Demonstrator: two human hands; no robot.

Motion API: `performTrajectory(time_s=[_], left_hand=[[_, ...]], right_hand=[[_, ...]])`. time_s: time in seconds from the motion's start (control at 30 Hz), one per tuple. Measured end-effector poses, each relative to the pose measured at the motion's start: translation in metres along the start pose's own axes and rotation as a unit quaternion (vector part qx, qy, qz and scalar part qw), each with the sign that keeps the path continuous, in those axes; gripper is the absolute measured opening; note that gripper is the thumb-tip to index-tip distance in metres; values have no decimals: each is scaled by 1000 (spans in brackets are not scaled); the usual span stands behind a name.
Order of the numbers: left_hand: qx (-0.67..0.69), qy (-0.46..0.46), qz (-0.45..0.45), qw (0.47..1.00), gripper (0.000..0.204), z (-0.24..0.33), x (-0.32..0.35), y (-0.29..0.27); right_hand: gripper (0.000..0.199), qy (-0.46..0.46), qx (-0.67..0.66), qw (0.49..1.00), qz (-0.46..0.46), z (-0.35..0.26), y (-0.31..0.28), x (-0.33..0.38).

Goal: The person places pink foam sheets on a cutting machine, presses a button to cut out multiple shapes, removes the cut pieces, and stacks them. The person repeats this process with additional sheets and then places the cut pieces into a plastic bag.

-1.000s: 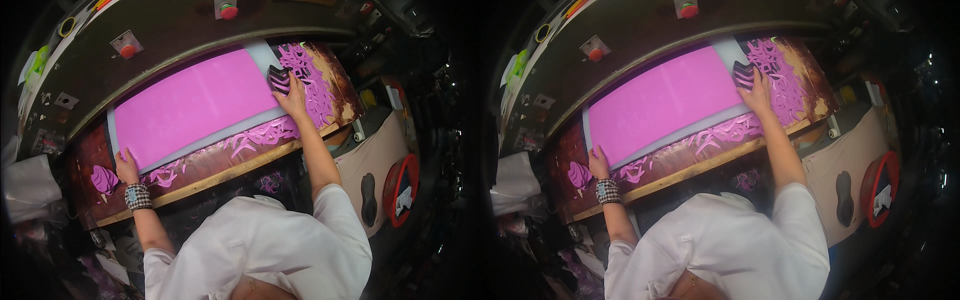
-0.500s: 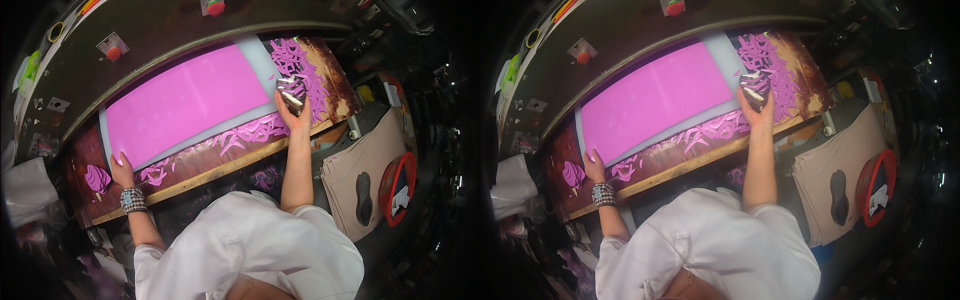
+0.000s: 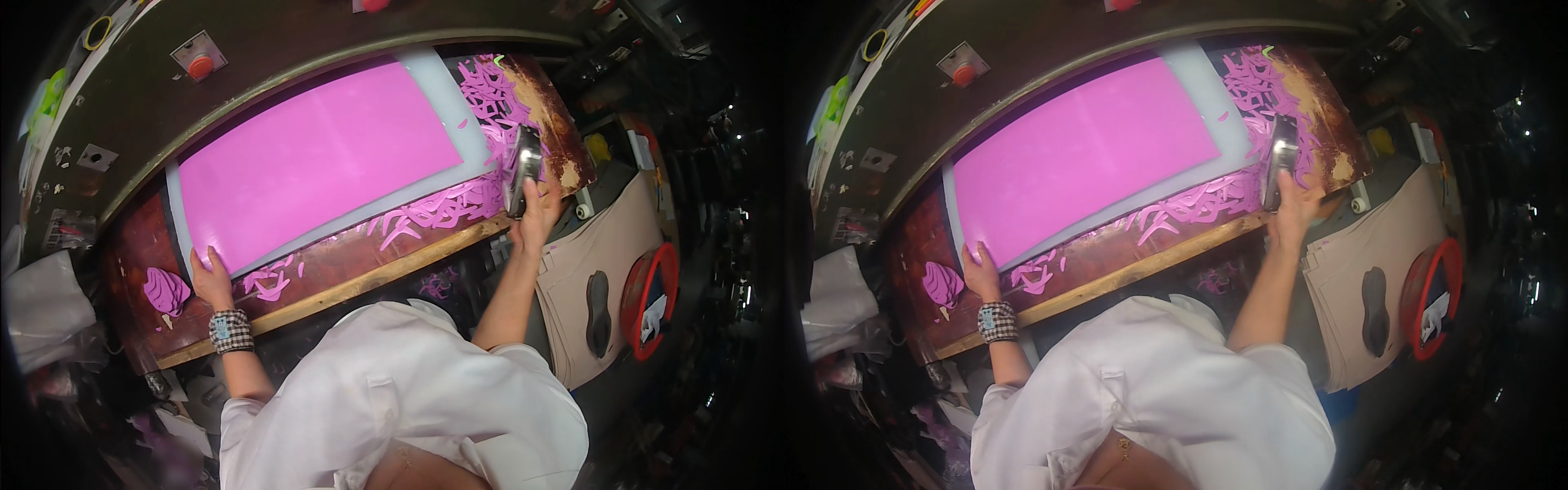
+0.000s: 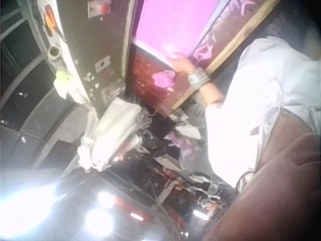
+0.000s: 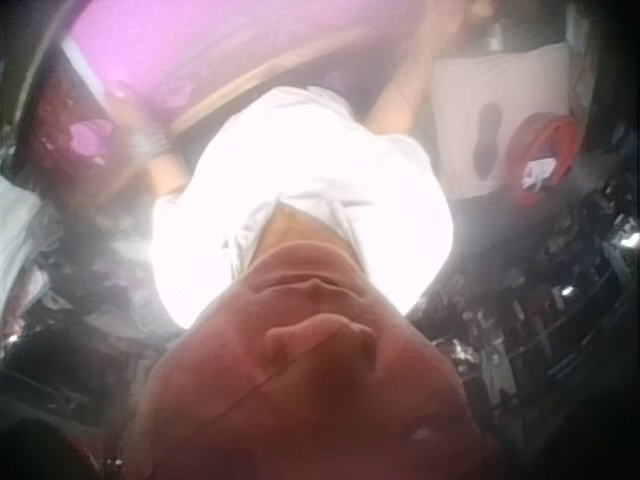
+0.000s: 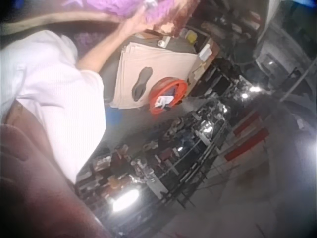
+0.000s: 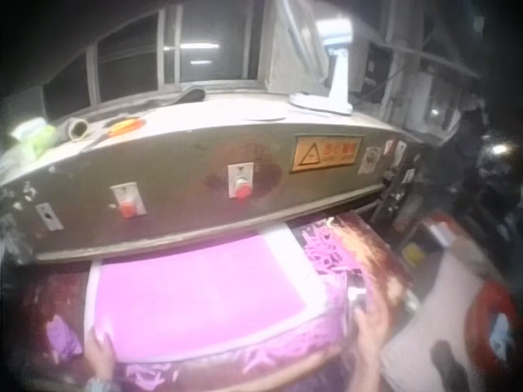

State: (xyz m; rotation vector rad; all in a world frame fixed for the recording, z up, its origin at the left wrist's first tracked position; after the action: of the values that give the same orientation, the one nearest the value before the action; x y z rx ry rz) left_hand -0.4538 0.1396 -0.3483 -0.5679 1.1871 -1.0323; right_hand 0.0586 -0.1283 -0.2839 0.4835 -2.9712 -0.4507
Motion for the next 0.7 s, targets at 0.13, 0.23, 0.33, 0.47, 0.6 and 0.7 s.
performTrajectory(time_s=[0.13, 0.23, 0.33, 0.47, 0.6, 0.7], left_hand=[[0, -25, -20, 999, 50, -1, 0, 0], [27, -30, -22, 999, 49, 0, 0, -1], [35, -13, -20, 999, 49, 2, 0, -3], [63, -17, -61, 996, 49, -2, 1, -5], [120, 47, -82, 988, 47, -9, -12, -19], [75, 11, -154, 985, 38, 4, -30, -40]], right_hand=[[67, -48, 118, 987, 102, -24, -4, 1], [49, 32, -20, 995, 97, -18, 1, 9], [53, 221, -324, 917, -71, -1, 24, 28], [57, 252, -368, 882, -153, 13, 74, 40], [51, 253, -317, 894, -189, 17, 123, 48], [45, 270, -289, 890, -227, 24, 156, 69]])
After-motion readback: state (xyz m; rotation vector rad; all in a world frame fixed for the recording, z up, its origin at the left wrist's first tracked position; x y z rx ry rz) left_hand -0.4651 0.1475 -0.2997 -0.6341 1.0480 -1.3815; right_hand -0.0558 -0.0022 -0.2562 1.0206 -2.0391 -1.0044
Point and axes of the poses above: each hand's wrist, its own x-axis away from the middle knuckle, its own y-axis out of the palm, z = x × y, the point moved 1 cm from there along -x, towards the middle knuckle, and after that the axes turned 6 degrees about y, right-handed, at the moved point
